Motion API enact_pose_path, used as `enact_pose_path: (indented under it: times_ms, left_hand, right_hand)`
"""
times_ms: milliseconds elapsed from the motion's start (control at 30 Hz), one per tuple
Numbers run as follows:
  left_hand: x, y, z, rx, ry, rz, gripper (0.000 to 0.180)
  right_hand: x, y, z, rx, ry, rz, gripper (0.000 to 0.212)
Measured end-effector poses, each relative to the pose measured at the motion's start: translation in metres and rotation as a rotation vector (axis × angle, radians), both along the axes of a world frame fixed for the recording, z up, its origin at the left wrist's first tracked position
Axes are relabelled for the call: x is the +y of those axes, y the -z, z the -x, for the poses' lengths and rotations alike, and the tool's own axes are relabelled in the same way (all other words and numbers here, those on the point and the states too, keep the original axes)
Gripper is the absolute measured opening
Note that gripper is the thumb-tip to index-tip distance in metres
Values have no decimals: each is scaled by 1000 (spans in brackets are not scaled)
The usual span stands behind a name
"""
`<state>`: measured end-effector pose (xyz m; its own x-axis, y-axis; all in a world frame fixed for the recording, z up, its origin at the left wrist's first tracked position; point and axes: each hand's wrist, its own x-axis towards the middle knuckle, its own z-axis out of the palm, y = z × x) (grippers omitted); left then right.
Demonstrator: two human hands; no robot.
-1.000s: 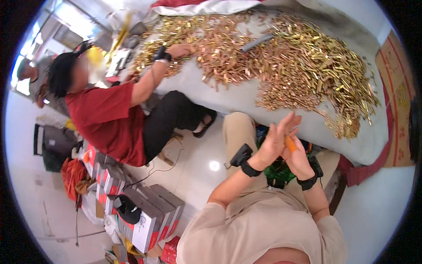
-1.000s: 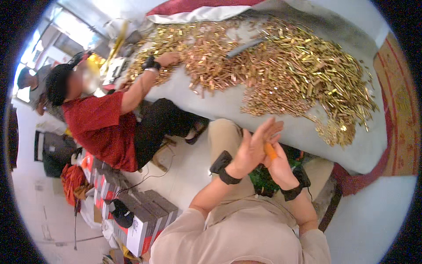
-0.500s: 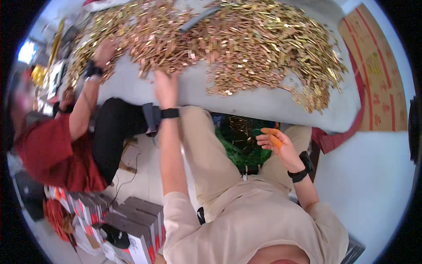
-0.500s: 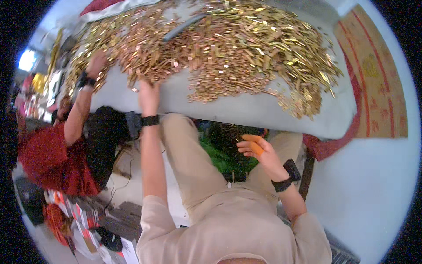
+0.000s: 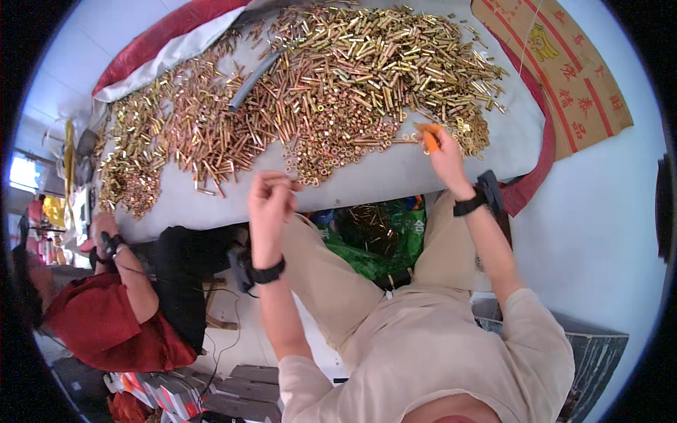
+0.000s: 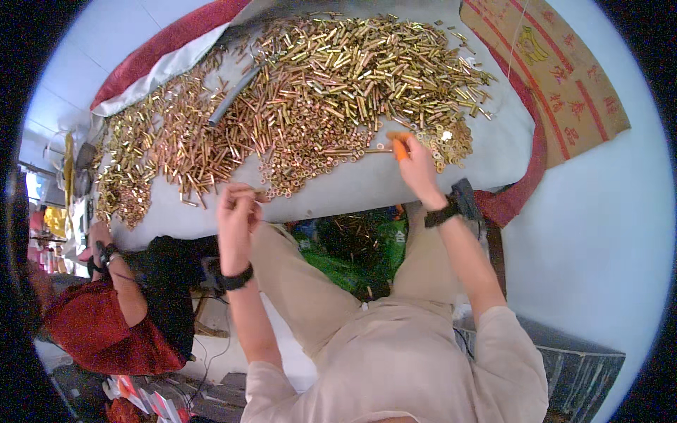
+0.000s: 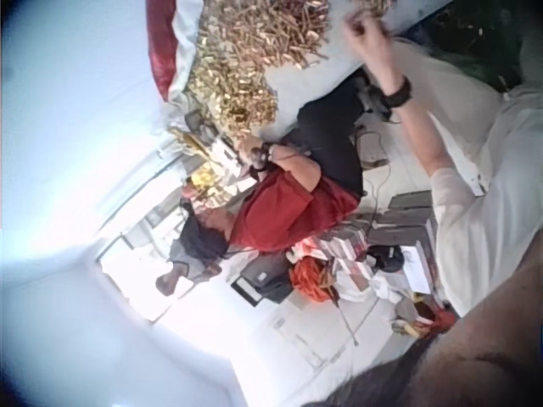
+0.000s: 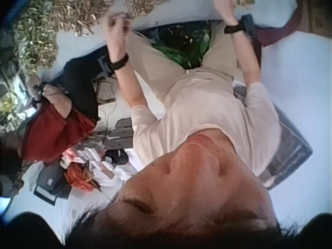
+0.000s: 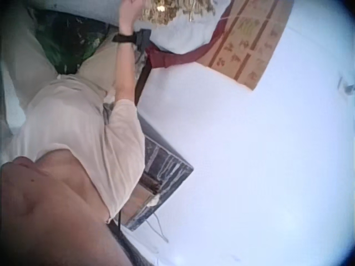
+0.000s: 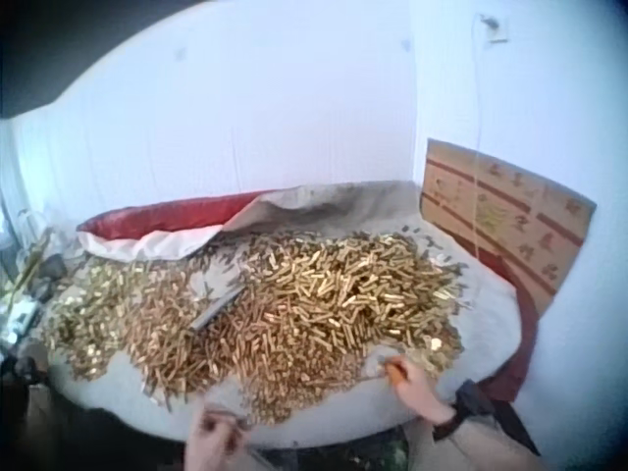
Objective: Assembling washers and nuts onto bolts.
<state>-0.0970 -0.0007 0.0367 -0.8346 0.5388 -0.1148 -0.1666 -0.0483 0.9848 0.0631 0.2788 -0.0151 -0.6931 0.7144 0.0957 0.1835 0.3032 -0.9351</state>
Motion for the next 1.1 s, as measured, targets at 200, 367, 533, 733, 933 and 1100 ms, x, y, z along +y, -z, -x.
enact_pose_path:
  times_ms: [200,367,533,733,933,1100]
  left_hand:
    - [8,17,-67,-172,58,-78,7]
    - [8,24,-94,-259,63,-80,5]
    - [11,24,-104,-249,74,-75,4]
    - [23,16,-119,-224,151,5,5]
    - [24,13,-128,-148,48,-89,5]
    - [41,-6,-145,-96,5,-259,8]
  right_hand:
    - [31,11,69,-14,94,-778,27]
    - [33,20,86,-252,69,-961,36]
    - [36,29,60,-210,-7,-1044,29]
    - [44,33,43,-131,102,-874,18]
    - [-5,-6,10,351,-152,343,15]
    - [-62,-38,-40,504,-362,804,18]
